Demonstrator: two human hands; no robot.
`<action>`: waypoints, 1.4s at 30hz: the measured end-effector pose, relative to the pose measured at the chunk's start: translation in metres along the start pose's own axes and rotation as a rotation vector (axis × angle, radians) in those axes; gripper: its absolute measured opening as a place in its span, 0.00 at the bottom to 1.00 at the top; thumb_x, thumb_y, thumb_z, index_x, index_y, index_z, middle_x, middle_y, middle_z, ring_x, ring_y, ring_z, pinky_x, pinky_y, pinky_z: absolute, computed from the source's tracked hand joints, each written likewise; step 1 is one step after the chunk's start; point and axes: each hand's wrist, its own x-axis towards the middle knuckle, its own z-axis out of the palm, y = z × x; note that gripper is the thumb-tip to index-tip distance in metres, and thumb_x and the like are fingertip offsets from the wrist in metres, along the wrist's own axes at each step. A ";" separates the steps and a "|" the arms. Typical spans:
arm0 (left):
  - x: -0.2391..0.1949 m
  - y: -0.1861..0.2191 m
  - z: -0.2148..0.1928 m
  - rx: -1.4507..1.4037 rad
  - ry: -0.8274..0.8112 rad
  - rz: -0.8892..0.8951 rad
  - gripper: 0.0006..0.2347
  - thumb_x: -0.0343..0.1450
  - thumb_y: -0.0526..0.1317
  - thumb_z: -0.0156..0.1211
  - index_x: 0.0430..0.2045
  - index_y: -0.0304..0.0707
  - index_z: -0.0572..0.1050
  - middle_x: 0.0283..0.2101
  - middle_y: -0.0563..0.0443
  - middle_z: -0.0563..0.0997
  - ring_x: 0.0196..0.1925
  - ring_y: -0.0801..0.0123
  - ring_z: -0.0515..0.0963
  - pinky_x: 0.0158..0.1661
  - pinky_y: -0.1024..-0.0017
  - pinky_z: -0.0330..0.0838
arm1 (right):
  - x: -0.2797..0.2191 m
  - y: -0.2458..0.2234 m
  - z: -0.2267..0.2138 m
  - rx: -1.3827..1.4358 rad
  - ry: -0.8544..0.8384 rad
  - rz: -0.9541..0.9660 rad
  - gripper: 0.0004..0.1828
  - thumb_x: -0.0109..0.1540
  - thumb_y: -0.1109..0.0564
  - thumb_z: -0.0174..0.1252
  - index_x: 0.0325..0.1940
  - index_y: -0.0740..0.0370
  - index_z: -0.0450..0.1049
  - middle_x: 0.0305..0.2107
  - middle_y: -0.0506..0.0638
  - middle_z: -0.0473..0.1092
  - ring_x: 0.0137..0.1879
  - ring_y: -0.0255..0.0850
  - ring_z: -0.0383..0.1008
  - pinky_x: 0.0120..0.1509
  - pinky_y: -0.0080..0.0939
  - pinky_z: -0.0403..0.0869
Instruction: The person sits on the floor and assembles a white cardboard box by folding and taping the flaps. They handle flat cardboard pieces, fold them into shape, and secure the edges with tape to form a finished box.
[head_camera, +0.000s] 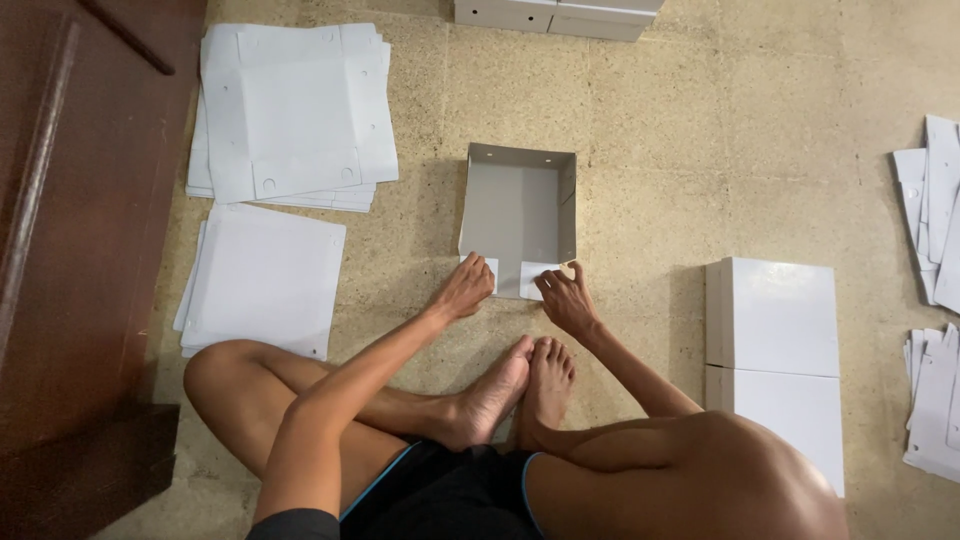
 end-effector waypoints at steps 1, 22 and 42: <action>-0.002 -0.003 -0.003 -0.035 0.029 0.000 0.14 0.58 0.47 0.65 0.27 0.37 0.78 0.25 0.48 0.76 0.32 0.63 0.74 0.49 0.61 0.62 | 0.001 0.000 -0.008 -0.004 -0.028 -0.013 0.23 0.52 0.51 0.66 0.50 0.53 0.72 0.41 0.45 0.68 0.50 0.36 0.71 0.66 0.55 0.55; 0.035 -0.061 -0.015 -0.459 -0.118 -0.170 0.16 0.70 0.34 0.51 0.53 0.39 0.71 0.33 0.42 0.80 0.43 0.55 0.77 0.56 0.51 0.60 | 0.060 0.039 -0.019 0.050 -0.121 0.115 0.08 0.63 0.56 0.53 0.46 0.48 0.74 0.31 0.41 0.77 0.37 0.34 0.77 0.63 0.50 0.55; 0.069 -0.051 0.024 -0.872 -0.214 -0.272 0.07 0.67 0.25 0.49 0.23 0.30 0.75 0.24 0.39 0.79 0.30 0.47 0.82 0.33 0.53 0.76 | 0.078 0.033 -0.012 0.113 -0.357 0.103 0.14 0.57 0.57 0.60 0.47 0.49 0.74 0.33 0.42 0.77 0.36 0.41 0.79 0.51 0.46 0.59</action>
